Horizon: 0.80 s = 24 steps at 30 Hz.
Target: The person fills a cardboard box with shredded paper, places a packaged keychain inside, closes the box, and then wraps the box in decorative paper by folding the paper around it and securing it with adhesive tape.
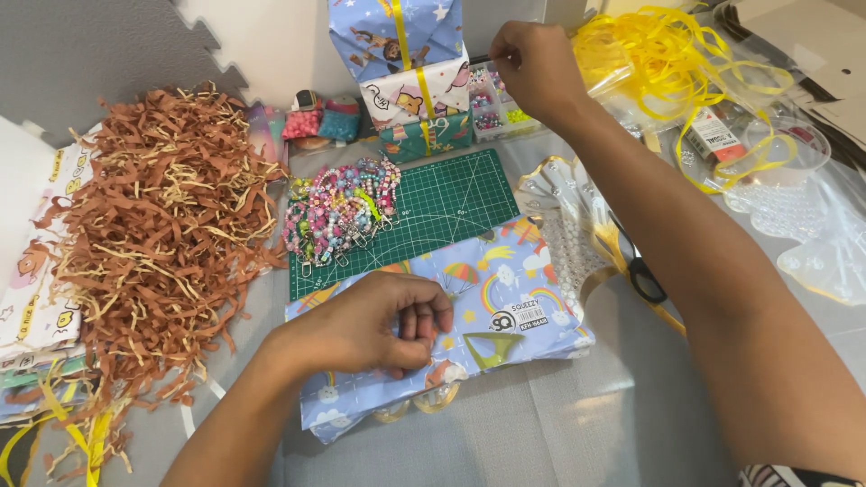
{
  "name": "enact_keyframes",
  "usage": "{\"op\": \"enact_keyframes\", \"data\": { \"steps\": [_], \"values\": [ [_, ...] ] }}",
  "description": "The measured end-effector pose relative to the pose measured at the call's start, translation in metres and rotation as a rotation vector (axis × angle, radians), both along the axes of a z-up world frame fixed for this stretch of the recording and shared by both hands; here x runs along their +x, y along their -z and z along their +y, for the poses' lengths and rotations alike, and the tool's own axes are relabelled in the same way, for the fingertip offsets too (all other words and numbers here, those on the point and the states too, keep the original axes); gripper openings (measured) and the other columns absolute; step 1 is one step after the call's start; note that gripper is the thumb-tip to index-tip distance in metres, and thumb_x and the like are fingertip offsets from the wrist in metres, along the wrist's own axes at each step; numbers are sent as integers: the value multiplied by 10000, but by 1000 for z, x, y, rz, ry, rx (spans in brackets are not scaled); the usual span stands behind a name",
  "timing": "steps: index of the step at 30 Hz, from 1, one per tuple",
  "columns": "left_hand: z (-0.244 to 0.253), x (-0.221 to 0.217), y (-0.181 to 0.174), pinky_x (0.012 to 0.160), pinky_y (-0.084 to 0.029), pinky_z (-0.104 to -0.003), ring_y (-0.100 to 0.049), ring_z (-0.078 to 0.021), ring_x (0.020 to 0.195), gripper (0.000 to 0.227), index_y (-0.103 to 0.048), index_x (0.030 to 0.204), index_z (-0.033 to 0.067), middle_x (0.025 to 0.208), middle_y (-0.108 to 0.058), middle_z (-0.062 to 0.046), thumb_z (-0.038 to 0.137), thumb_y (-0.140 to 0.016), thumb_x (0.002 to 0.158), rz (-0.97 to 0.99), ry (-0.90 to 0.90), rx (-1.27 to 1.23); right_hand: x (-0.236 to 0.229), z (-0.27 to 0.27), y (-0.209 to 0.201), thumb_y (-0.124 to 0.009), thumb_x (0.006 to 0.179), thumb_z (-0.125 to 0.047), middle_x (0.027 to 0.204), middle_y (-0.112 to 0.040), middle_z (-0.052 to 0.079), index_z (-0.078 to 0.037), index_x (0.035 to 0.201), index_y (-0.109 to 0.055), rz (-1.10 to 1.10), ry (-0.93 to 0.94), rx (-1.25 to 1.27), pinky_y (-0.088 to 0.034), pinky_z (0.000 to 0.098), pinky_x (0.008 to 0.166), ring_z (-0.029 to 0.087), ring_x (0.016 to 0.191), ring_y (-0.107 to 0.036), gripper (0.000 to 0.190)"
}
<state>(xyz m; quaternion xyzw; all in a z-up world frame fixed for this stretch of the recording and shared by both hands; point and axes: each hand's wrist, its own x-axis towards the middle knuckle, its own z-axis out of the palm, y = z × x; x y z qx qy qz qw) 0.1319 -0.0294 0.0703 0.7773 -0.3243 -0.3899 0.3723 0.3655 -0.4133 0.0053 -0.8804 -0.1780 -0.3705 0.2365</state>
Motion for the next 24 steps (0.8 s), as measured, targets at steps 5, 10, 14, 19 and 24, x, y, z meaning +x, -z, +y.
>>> {"op": "enact_keyframes", "data": {
  "steps": [5, 10, 14, 19, 24],
  "values": [
    [1, 0, 3, 558, -554, -253, -692, -94, 586, 242, -779, 1074, 94, 746, -752, -32, -13, -769, 856, -39, 26, -40, 27, -6, 17, -698, 980, 81, 1009, -875, 195, -44, 1107, -922, 106, 2, 12, -600, 516, 737, 409, 895, -801, 286],
    [1, 0, 3, 564, -544, -251, -693, -95, 555, 221, -765, 1063, 87, 724, -767, -35, -16, -778, 868, -37, 39, -51, -38, -21, -5, -800, 1062, 106, 1024, -887, 138, -44, 1136, -934, 114, -97, 35, -572, 412, 789, 272, 958, -812, 215],
    [0, 0, 1, 536, -549, -258, -694, -109, 530, 228, -770, 1055, 78, 720, -760, -51, -34, -762, 857, -13, 20, -32, -139, -56, -32, -849, 1091, -93, 1097, -894, 45, -106, 1206, -911, 439, 50, 16, -598, 337, 925, 151, 1009, -821, 132],
    [-2, 0, -3, 535, -552, -259, -714, -122, 502, 195, -781, 1028, 70, 666, -761, -70, -33, -781, 862, -13, 16, -32, -220, -117, -28, -815, 1115, -169, 964, -878, 23, -210, 1190, -934, 557, 214, -157, -524, 351, 842, 187, 786, -733, 146],
    [-2, 1, -1, 500, -554, -259, -709, -124, 478, 187, -779, 1024, 49, 636, -771, -80, -29, -767, 855, -12, 22, -45, -213, -109, -26, -823, 1113, -280, 1008, -897, 10, -195, 1181, -925, 579, 232, -187, -549, 385, 903, 206, 873, -802, 149]
  ]
}}
